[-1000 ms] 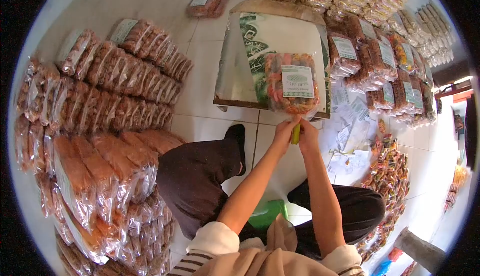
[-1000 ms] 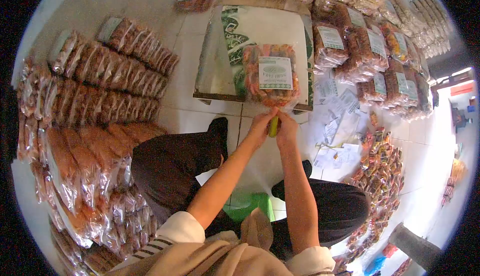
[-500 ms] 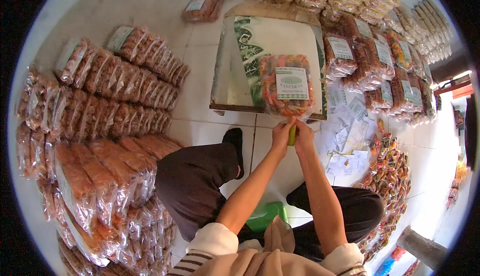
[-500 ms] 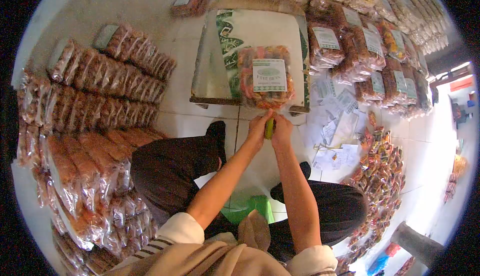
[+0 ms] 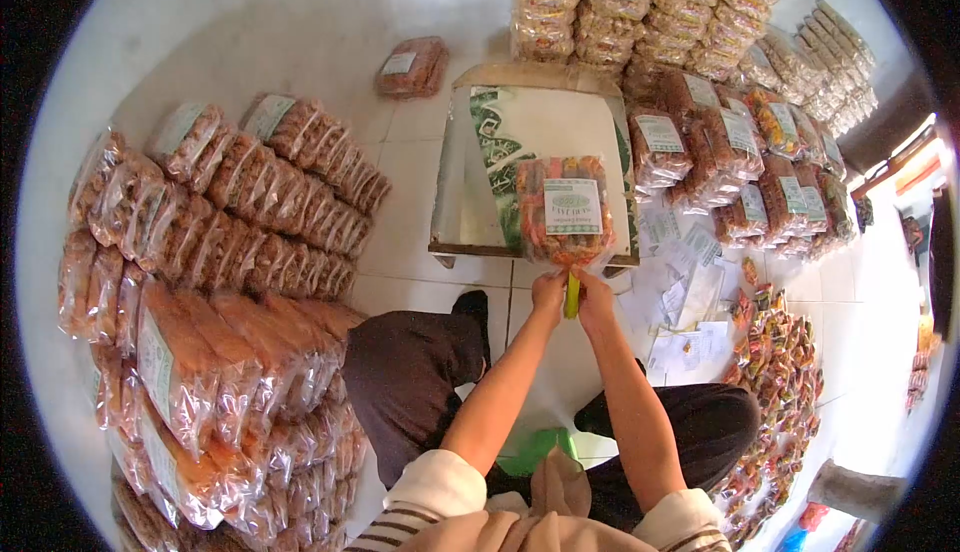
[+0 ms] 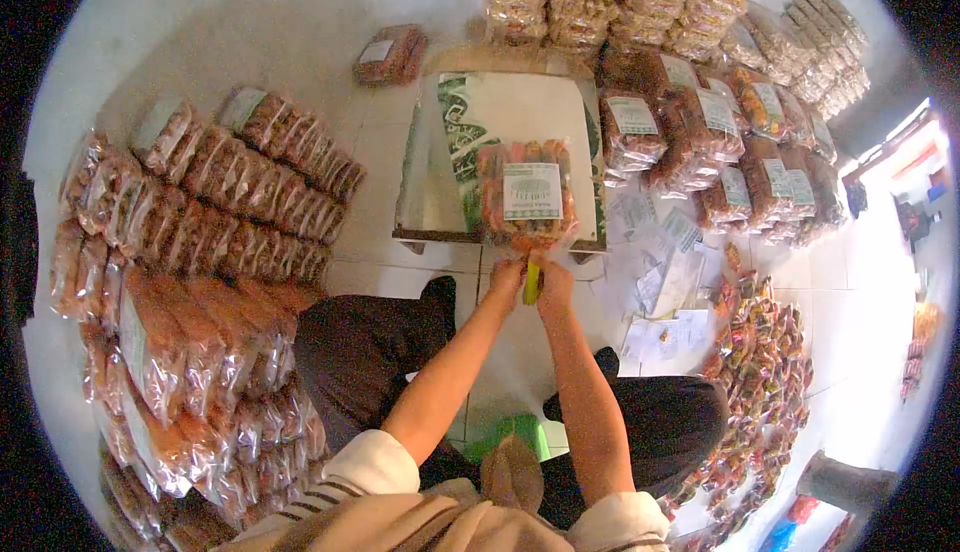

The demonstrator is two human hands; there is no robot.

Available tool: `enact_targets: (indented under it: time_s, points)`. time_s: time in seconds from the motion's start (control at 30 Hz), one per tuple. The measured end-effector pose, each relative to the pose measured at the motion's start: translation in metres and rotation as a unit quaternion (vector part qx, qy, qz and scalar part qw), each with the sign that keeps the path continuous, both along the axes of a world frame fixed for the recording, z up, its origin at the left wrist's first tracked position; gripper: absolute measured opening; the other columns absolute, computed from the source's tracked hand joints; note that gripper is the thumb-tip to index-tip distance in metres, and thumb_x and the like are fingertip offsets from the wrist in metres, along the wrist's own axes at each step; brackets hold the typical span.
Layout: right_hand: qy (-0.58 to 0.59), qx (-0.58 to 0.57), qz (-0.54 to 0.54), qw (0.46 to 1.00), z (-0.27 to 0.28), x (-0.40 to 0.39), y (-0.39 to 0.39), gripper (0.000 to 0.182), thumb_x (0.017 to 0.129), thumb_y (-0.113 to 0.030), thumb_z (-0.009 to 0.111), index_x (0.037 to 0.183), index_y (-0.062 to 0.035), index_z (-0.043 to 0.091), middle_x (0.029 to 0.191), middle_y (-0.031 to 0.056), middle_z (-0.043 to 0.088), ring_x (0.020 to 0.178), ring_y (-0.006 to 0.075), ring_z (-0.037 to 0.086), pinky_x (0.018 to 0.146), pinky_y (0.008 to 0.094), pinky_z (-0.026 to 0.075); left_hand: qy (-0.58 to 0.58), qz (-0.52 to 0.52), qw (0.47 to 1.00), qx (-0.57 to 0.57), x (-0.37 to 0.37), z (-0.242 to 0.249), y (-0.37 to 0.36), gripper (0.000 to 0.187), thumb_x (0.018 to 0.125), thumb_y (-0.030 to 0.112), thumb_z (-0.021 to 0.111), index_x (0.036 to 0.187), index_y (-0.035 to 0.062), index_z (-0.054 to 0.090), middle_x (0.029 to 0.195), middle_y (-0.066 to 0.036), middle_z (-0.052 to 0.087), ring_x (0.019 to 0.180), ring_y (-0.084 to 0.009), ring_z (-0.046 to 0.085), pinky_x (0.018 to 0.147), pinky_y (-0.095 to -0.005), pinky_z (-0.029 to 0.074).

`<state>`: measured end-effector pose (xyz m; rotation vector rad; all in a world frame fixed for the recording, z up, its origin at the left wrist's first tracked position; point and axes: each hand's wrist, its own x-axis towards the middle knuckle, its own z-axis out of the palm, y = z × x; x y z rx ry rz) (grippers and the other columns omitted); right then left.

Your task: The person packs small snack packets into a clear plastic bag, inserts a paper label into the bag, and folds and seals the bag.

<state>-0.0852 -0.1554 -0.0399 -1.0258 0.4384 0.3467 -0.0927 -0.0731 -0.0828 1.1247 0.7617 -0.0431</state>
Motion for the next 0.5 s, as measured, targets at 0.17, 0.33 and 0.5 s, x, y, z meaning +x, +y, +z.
enact_targets:
  time_s: [0.17, 0.33, 0.5]
  points:
    - [0.083, -0.060, 0.027, 0.994, 0.015, -0.019, -0.026, 0.033, 0.072, -0.024, 0.069, 0.092, -0.0021, 0.054, 0.077, 0.0058, 0.053, 0.067, 0.0178, 0.052, 0.060, 0.0299, 0.044, 0.046, -0.012, 0.995, 0.087, -0.006, 0.024, 0.000, 0.027, 0.080, 0.022, 0.062, 0.078, -0.0042, 0.055, 0.076, -0.010, 0.061, 0.068, -0.0198, 0.058, 0.061, -0.0304, 0.043]
    - [0.062, -0.397, -0.043, 0.915, -0.112, -0.024, -0.041, 0.046, 0.071, -0.032, 0.071, 0.097, -0.0012, 0.049, 0.085, 0.0083, 0.049, 0.078, 0.0206, 0.048, 0.064, 0.0316, 0.044, 0.002, 0.066, 0.995, -0.078, -0.008, 0.037, 0.001, 0.017, 0.079, 0.012, 0.061, 0.074, 0.0014, 0.049, 0.073, -0.010, 0.059, 0.067, -0.0149, 0.058, 0.061, -0.0248, 0.044]
    - [-0.036, -0.591, -0.042, 0.805, -0.150, -0.021, -0.035, 0.059, 0.065, -0.029, 0.076, 0.105, 0.0019, 0.045, 0.100, 0.0206, 0.042, 0.090, 0.0365, 0.042, 0.078, 0.0398, 0.037, -0.001, 0.061, 0.997, -0.039, -0.013, 0.034, -0.001, 0.017, 0.077, 0.012, 0.062, 0.086, 0.0009, 0.053, 0.079, -0.006, 0.061, 0.069, -0.0153, 0.061, 0.061, -0.0241, 0.048]
